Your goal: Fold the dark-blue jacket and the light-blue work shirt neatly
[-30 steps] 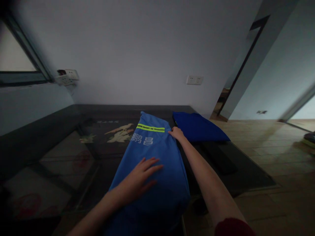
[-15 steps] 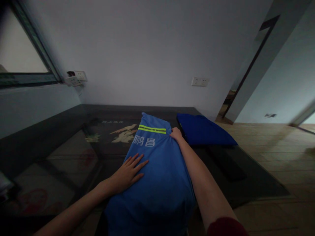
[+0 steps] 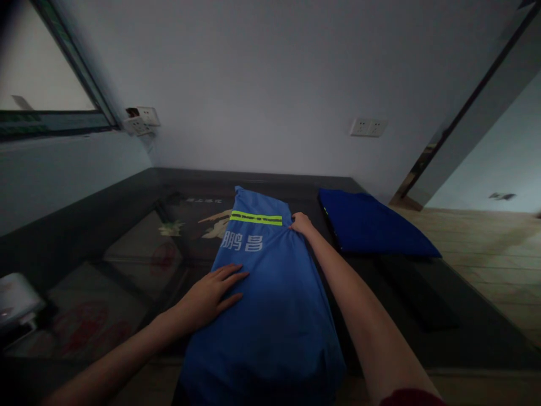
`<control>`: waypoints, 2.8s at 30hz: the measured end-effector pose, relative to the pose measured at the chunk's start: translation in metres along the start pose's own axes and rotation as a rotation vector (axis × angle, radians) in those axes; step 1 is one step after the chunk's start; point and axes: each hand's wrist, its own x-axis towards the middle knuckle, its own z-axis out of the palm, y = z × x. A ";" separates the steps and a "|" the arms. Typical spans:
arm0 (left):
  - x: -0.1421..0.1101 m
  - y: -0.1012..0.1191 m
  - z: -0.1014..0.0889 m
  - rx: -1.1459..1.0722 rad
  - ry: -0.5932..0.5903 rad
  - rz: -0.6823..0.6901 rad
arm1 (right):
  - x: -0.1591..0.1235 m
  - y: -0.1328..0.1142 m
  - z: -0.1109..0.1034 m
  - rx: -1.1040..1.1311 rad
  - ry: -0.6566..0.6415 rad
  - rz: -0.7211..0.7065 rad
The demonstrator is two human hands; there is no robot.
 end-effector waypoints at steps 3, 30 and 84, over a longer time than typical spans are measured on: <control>0.030 -0.025 -0.019 -0.113 0.098 -0.046 | 0.012 0.004 -0.007 0.020 0.004 0.004; 0.251 -0.164 0.011 0.126 0.148 -0.232 | 0.066 -0.023 0.018 -0.215 0.205 0.024; 0.252 -0.156 0.016 0.194 0.195 -0.221 | 0.203 -0.172 0.050 -0.194 -0.117 -0.059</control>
